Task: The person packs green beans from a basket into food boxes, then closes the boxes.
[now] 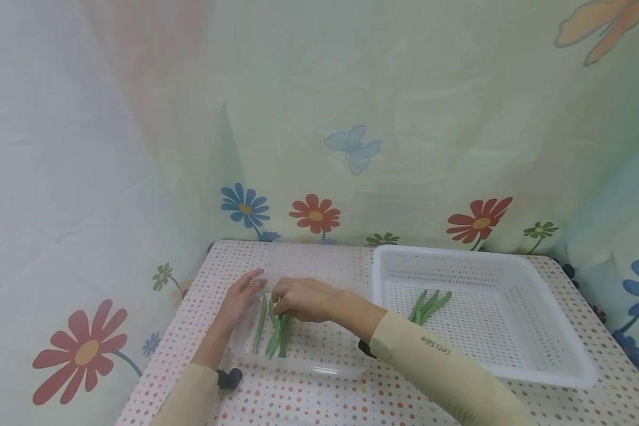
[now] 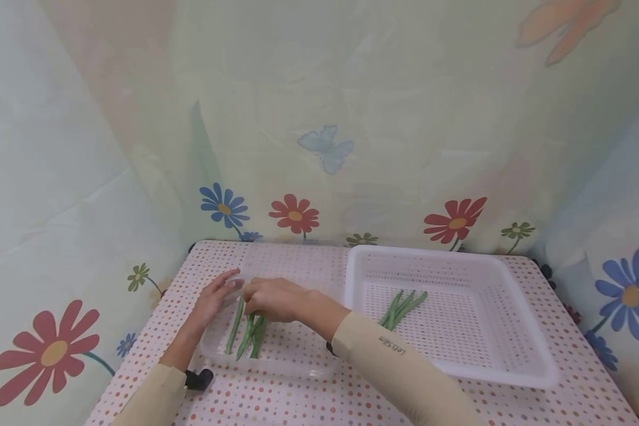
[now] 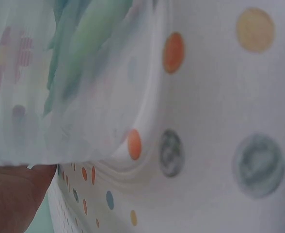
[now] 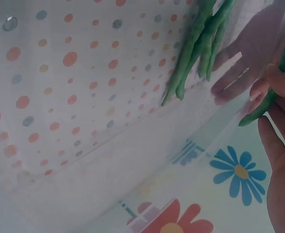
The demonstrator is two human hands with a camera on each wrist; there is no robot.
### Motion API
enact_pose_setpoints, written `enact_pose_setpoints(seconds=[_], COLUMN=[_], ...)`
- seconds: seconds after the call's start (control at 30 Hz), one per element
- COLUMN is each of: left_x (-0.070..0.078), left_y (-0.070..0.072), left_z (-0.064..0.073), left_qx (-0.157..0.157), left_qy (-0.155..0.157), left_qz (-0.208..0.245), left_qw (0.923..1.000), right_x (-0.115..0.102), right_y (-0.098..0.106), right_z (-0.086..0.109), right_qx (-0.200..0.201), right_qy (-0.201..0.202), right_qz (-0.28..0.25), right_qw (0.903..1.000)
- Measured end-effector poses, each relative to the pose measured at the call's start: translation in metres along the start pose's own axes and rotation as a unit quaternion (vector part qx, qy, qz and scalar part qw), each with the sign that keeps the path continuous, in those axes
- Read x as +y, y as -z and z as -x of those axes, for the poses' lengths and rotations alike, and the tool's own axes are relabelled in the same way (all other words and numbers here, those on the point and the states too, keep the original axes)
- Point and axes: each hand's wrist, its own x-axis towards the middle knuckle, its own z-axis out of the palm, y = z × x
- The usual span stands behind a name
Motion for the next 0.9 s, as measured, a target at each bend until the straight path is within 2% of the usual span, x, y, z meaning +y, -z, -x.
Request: enact_pose_setpoints(seconds=[0.43,0.6,0.9], left_x=[0.002,0.002,0.004], left_y=[0.000,-0.001,-0.001], left_z=[-0.001,-0.002,-0.001], left_qx=[-0.005,0.001,0.000], left_qy=[-0.002,-0.004,0.010], left_qz=[0.008,-0.003,-0.005], left_qw=[1.0000,1.0000,0.9999], right_x=[-0.001,-0.001,-0.002], right_y=[-0.007,-0.008,0.006], right_z=[-0.006,-0.004,0.001], right_qx=[-0.019,-0.021,-0.003], right_qy=[-0.023,-0.031,-0.017], right_qz=[0.007,0.017,0.046], right_qw=[0.9995,0.9992,0.9988])
